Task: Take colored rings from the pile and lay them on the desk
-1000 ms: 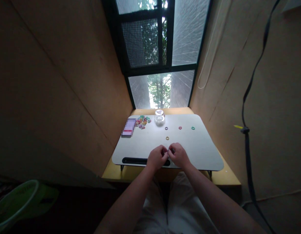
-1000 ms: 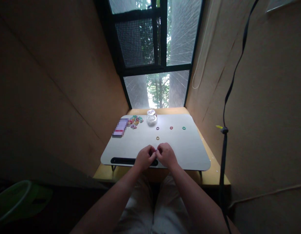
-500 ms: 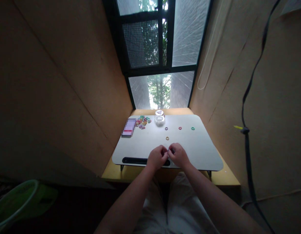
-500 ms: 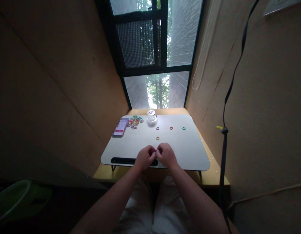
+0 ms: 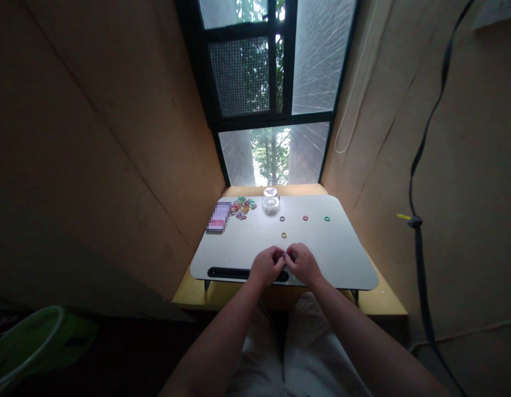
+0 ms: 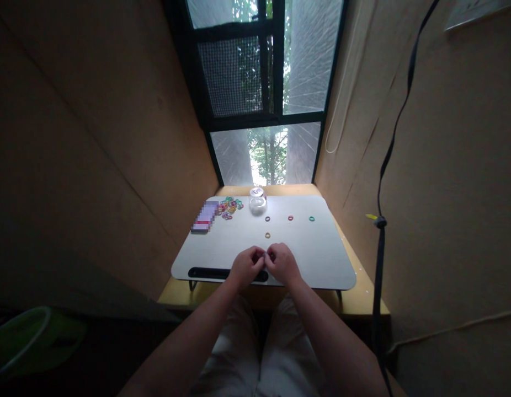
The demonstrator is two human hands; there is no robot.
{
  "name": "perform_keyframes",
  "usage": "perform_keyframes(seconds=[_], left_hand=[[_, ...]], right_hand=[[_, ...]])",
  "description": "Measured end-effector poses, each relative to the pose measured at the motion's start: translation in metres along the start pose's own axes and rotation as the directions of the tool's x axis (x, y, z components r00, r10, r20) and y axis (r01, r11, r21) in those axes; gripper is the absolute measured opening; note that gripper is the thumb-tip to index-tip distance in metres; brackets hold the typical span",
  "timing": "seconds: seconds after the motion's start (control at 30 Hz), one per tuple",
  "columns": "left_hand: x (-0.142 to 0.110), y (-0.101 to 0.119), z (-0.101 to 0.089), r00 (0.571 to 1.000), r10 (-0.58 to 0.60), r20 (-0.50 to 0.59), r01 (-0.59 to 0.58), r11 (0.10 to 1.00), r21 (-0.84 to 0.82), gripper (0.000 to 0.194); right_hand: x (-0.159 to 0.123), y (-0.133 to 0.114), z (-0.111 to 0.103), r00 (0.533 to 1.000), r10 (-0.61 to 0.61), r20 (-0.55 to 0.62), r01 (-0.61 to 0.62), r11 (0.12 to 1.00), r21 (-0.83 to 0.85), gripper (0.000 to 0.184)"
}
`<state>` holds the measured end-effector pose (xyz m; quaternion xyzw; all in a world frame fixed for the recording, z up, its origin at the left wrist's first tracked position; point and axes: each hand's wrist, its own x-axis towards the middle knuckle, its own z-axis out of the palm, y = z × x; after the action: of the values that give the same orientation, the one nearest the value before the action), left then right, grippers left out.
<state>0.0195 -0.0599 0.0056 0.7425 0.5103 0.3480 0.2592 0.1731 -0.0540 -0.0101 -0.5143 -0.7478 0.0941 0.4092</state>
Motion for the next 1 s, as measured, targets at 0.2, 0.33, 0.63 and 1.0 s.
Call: perform_keyframes(seconds=[0.2,0.33,0.63,1.0], left_hand=[[-0.0007,0.0032,-0.0026,0.999,-0.039,-0.001,0.039,0.999,0.020,0.016],[0.0002,0.0009,-0.0013,0.998,-0.054,-0.016,0.054,0.998,0.023,0.014],[0.0007,-0.0025,0.0006,1.000,-0.022,-0.014,0.022,1.000,0.016,0.015],[0.0006,-0.0008,0.0012,0.999,-0.037,-0.003,0.037,0.999,0.034,0.018]], right_hand=[[0.0004,0.0012,0.0004,1.000,0.013,0.005,-0.013,1.000,0.007,0.009],[0.0006,0.0006,0.0004,1.000,0.024,-0.007,-0.024,1.000,0.018,0.008],[-0.0004,0.0029,0.0019,1.000,0.028,0.001,-0.028,0.999,0.033,0.005],[-0.0003,0.0023,0.0024,1.000,0.026,-0.007,-0.026,0.999,0.039,0.007]])
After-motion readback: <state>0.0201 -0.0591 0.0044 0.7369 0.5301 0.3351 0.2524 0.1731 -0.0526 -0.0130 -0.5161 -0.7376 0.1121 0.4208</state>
